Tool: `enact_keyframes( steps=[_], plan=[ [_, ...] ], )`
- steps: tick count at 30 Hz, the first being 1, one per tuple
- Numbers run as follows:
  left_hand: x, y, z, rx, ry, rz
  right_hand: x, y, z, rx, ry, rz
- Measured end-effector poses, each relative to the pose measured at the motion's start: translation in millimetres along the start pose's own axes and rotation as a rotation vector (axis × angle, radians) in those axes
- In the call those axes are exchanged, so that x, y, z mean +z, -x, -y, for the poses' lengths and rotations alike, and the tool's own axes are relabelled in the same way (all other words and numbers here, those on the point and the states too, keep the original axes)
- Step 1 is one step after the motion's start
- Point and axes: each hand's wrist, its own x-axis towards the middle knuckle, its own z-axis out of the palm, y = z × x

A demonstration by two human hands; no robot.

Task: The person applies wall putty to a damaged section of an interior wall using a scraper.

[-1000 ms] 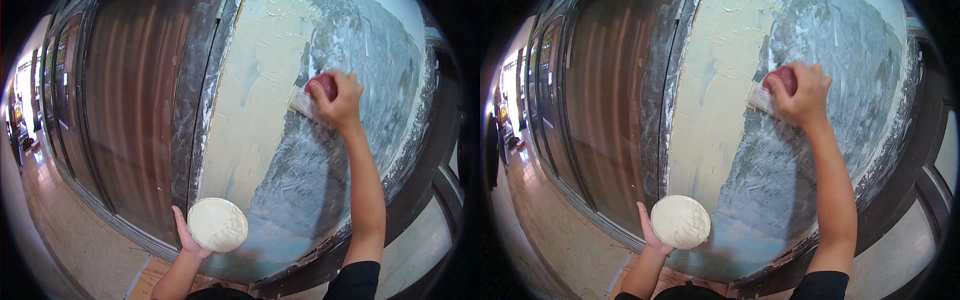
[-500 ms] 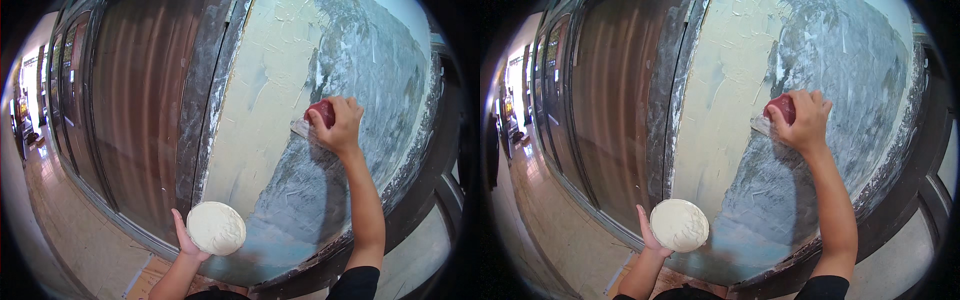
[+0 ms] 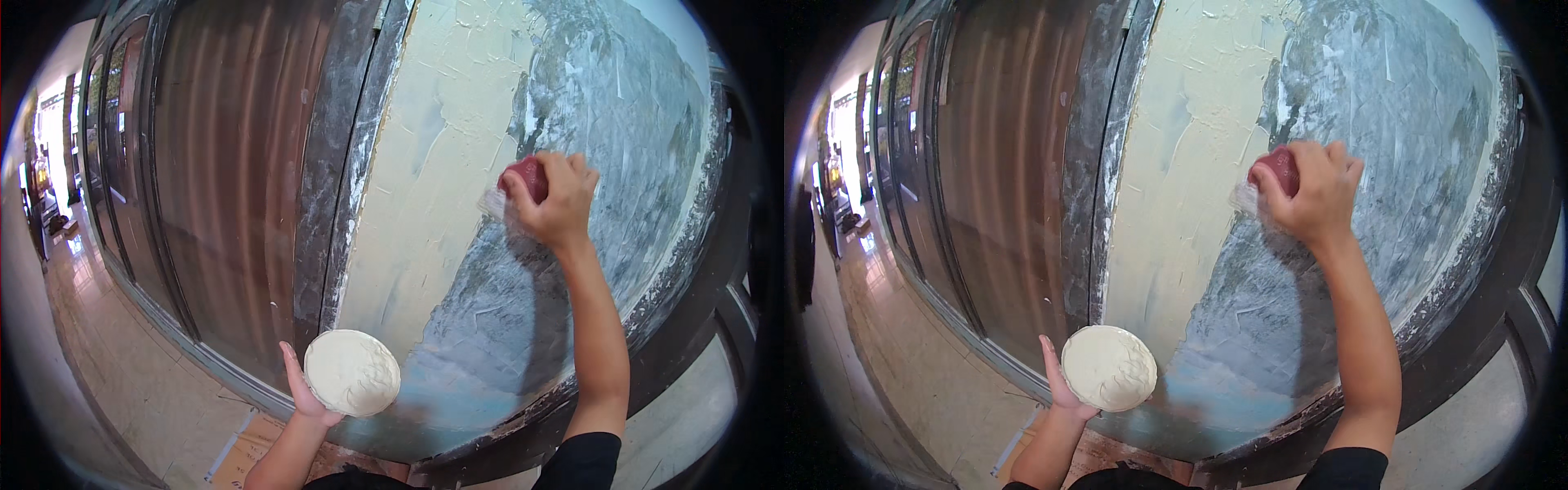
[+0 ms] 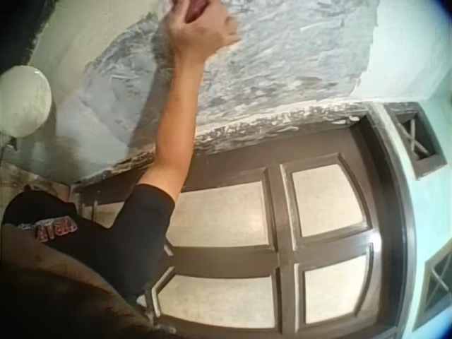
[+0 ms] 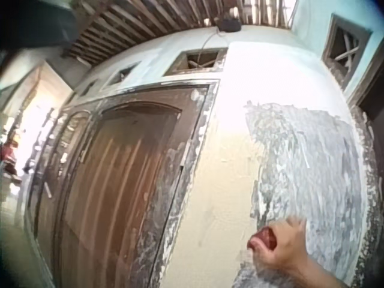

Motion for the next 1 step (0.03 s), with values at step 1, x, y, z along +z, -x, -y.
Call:
enact_keyframes(
  steps=[1],
  plan=[
    [1.8, 0.0, -0.3, 0.002, -0.023, -0.017, -0.1, -10.0, -2.5, 0.053, 0.074, -0.009]
  ],
)
